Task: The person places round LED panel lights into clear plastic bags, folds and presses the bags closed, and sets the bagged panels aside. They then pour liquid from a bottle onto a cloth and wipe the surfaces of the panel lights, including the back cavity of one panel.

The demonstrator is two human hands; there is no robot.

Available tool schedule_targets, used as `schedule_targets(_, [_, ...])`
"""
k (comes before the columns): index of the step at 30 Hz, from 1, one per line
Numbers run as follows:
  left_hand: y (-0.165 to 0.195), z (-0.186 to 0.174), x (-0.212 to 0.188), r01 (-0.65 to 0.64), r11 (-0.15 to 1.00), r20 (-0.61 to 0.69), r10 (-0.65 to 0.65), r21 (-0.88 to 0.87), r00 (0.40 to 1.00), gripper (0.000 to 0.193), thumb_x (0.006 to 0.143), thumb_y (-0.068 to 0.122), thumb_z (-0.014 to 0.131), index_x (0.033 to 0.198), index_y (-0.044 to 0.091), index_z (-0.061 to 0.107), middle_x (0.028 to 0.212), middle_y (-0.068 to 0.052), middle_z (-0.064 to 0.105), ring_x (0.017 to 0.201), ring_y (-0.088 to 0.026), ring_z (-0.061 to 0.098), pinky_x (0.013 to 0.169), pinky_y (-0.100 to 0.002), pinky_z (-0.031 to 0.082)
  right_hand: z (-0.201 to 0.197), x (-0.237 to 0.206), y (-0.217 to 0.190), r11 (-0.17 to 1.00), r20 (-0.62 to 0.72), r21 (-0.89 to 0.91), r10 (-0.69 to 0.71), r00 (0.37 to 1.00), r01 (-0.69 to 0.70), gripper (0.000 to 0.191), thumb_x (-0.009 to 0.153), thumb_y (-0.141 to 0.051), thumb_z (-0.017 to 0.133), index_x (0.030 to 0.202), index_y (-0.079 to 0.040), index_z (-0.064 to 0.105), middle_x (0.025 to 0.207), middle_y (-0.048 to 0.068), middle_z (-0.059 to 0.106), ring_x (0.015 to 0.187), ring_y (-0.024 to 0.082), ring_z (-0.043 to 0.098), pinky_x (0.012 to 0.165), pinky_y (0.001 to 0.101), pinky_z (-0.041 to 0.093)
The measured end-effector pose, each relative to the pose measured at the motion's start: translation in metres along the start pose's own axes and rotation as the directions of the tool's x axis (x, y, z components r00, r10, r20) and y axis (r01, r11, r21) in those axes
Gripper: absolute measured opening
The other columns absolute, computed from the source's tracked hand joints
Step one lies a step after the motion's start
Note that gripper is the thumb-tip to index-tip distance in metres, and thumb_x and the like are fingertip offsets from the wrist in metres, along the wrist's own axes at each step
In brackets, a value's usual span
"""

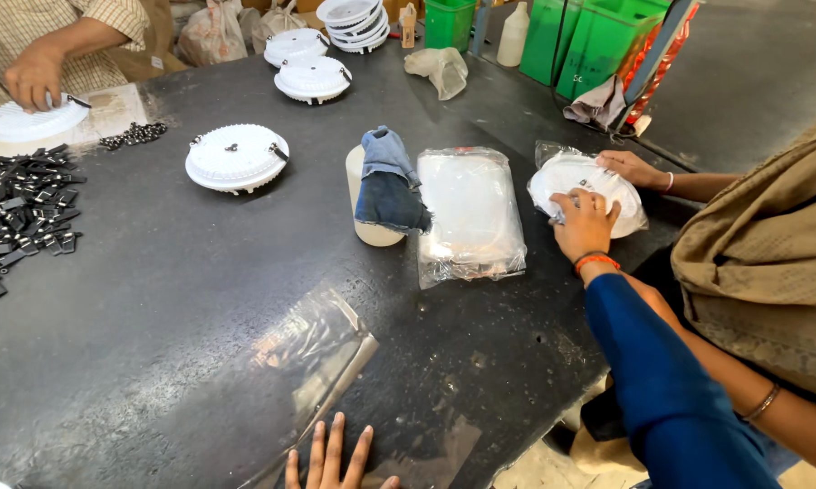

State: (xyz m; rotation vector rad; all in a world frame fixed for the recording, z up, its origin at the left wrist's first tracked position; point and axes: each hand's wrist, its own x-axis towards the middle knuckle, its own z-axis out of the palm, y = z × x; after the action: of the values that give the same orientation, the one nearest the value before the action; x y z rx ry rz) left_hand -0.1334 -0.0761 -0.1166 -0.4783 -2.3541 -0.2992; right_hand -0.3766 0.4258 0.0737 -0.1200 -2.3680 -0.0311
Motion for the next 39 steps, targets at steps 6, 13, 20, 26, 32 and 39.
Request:
schedule_targets(6, [0.004,-0.036,0.044,0.137,0.95,0.859,-0.313,0.282,0.405,0.092,0.082,0.088,0.042,0.159,0.04,0.029,0.171,-0.01,0.011,0.156,-0.035,0.008,0.114,-0.072,0.001,0.011,0.035,0.009,0.985,0.267,0.002,0.164,0.95,-0.17,0.058,0.079,-0.018,0.078,0.134,-0.028,0.065,0.151,0.013,0.044,0.137,0.041,0.035,0.102,0.075,0.025])
schedule_targets(13, [0.014,-0.11,0.104,0.448,0.858,0.561,-0.506,0.251,0.656,0.077,0.087,0.072,0.045,0.153,0.032,0.041,0.162,-0.008,0.028,0.153,-0.027,0.016,0.121,-0.061,0.003,-0.061,-0.041,-0.113,0.721,0.164,0.68,0.026,0.986,-0.132,0.02,0.099,-0.025,0.073,0.106,-0.007,0.07,0.111,0.015,0.068,0.103,0.032,0.065,0.087,0.038,0.053])
schedule_targets(20, [0.018,-0.125,0.133,0.543,0.823,0.577,-0.529,0.169,0.622,0.08,0.086,0.061,0.06,0.151,0.019,0.042,0.166,-0.013,0.027,0.151,-0.034,0.024,0.116,-0.059,0.017,-0.108,-0.164,-0.267,0.651,0.036,0.559,-0.638,0.769,0.514,0.062,0.08,-0.053,0.075,0.117,-0.004,0.071,0.138,0.021,0.061,0.128,0.041,0.054,0.103,0.0465,0.044])
schedule_targets(26, [-0.009,-0.114,0.117,0.337,0.9,0.424,-0.201,-0.277,0.883,0.08,0.091,0.055,0.066,0.153,0.011,0.041,0.166,-0.018,0.03,0.153,-0.039,0.024,0.122,-0.052,0.022,-0.08,-0.16,-0.316,0.331,0.232,0.943,-0.605,0.762,-0.024,0.028,0.089,-0.012,0.073,0.116,-0.007,0.076,0.124,0.015,0.073,0.114,0.032,0.063,0.098,0.04,0.052])
schedule_targets(32, [-0.033,-0.099,0.113,0.478,0.872,0.285,-0.435,-0.102,0.854,0.081,0.092,0.059,0.058,0.154,0.01,0.039,0.165,-0.024,0.023,0.152,-0.043,0.017,0.117,-0.056,0.017,-0.075,-0.147,-0.344,0.009,0.748,0.538,-0.467,0.472,-0.843,0.069,0.087,-0.004,0.072,0.15,-0.005,0.043,0.107,0.018,0.073,0.086,0.019,0.072,0.073,0.0305,0.06])
schedule_targets(39, [-0.051,-0.093,0.117,0.656,0.75,0.293,-0.647,0.08,0.704,0.073,0.095,0.063,0.049,0.151,0.016,0.045,0.163,-0.017,0.026,0.152,-0.039,0.018,0.119,-0.058,0.007,-0.091,-0.145,-0.341,-0.017,0.727,0.405,-0.6,0.333,-0.914,0.1,0.077,0.005,0.074,0.158,-0.007,0.016,0.113,0.018,0.075,0.093,0.021,0.075,0.081,0.0296,0.061])
